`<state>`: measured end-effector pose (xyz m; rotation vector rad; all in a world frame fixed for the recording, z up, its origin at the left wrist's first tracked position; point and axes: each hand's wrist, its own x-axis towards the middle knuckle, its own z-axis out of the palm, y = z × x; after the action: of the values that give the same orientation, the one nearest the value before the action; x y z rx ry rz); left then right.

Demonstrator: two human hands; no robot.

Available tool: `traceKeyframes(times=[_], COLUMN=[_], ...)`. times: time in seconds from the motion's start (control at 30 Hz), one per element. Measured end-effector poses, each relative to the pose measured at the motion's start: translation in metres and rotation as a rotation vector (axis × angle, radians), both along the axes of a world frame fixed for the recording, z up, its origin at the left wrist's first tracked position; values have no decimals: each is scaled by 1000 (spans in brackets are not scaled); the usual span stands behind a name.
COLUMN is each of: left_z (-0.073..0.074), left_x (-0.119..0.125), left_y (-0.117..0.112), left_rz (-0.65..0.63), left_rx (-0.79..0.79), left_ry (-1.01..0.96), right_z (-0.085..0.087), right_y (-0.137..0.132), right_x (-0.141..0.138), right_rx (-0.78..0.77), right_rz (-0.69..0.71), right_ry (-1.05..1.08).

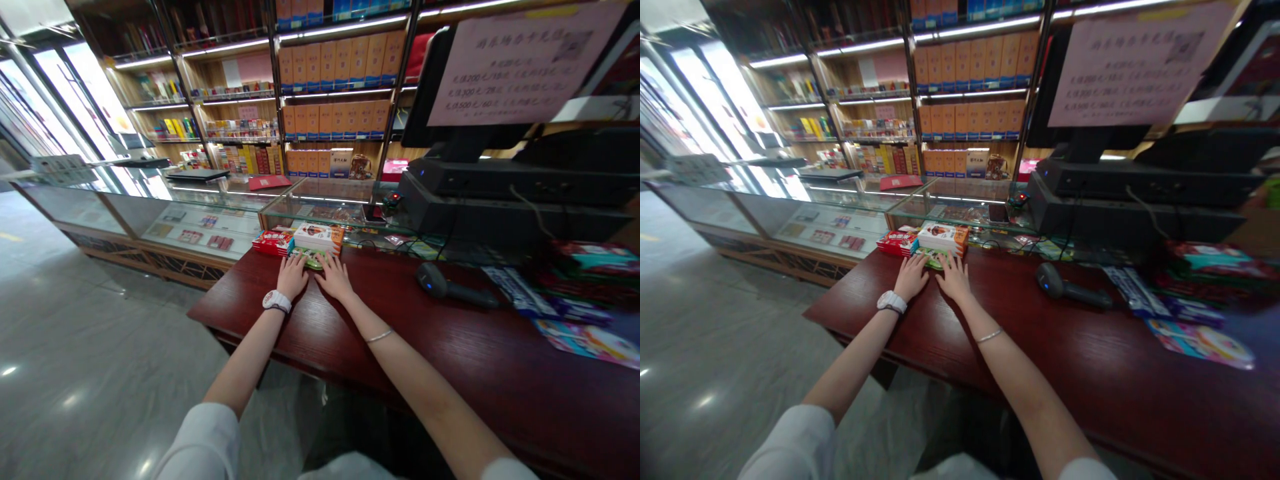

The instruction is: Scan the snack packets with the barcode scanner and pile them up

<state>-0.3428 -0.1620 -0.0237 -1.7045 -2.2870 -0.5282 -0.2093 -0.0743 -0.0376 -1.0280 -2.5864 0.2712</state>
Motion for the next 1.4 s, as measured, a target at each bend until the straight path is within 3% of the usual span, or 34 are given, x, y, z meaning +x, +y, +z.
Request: traceKeyframes(times=[0.33,0.53,0.7,0.97,1.4], left_z=[24,38,47,53,34], left_x=[29,75,123,199,326], left_y=[-10,-18,-13,15,56], left_rz=[-50,-130,-256,-464,-821], left_rx=[53,73,87,70,43], left_ry=[67,31,28,6,82], right_z=[21,43,53,43,16], right_y=[-18,-27,-27,-23,-16], right_x=[44,101,156,247,388], right_rx=[246,306,330,355,361], right_rz=[78,75,-7,-163,-512], right_ry=[-24,-18,-14,-21,-48])
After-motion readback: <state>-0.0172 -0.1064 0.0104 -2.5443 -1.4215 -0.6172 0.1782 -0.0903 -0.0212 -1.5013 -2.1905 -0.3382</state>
